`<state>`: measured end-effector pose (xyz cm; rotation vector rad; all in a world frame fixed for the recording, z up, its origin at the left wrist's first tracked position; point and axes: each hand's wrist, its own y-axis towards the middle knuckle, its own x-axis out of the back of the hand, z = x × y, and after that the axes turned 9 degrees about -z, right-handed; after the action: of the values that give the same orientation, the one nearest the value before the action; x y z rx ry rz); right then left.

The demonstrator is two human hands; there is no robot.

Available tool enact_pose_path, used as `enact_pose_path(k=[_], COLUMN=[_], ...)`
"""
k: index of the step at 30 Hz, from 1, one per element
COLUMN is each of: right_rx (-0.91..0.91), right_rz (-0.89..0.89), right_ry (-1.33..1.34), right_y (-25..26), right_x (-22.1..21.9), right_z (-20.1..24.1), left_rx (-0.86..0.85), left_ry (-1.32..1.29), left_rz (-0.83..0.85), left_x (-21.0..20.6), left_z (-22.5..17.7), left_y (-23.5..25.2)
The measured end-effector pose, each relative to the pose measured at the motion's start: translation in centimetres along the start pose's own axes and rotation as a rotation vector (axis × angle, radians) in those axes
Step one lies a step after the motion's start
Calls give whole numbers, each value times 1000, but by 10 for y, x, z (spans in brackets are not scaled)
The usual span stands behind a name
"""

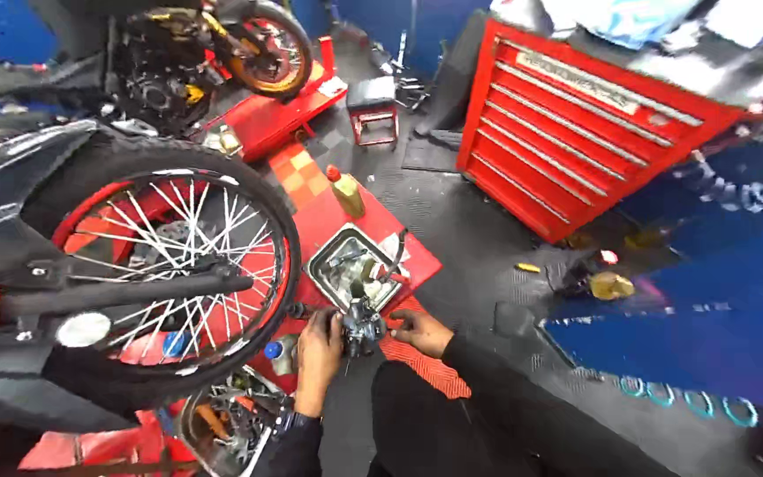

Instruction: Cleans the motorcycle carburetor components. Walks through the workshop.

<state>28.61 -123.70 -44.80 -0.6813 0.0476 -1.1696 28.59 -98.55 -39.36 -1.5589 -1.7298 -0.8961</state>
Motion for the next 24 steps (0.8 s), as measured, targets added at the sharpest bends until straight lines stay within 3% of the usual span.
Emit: enact_pose_path(k=[3, 7, 11, 13, 16, 19, 21, 24], right_rx=[9, 66, 201, 134, 163, 449, 654, 956], right_rz=[63, 216, 323, 462, 407, 309, 436, 640], right_ry=[-147, -324, -483, -394, -314, -811, -1105, -1207], right_y=[39, 105, 174, 177, 222, 258, 286, 320], right_x=[13, 24, 12, 18, 34, 54, 56, 54], right_z=[-2, 29, 33, 14, -17, -30, -33, -44], left_rx=[299, 518, 627, 697, 739, 779, 812, 900], left_ry=[-48, -47, -16, -24, -15, 46, 57, 47], left_rz=[-49, -168, -232, -178, -240, -291, -406, -544], left_x=[-35, -84, -129, -146, -172, -198, -213, -234], left_z=[-1, 5, 39, 44, 70, 76, 75, 68], left_y=[-8, 14, 57, 43, 55, 53, 52, 48])
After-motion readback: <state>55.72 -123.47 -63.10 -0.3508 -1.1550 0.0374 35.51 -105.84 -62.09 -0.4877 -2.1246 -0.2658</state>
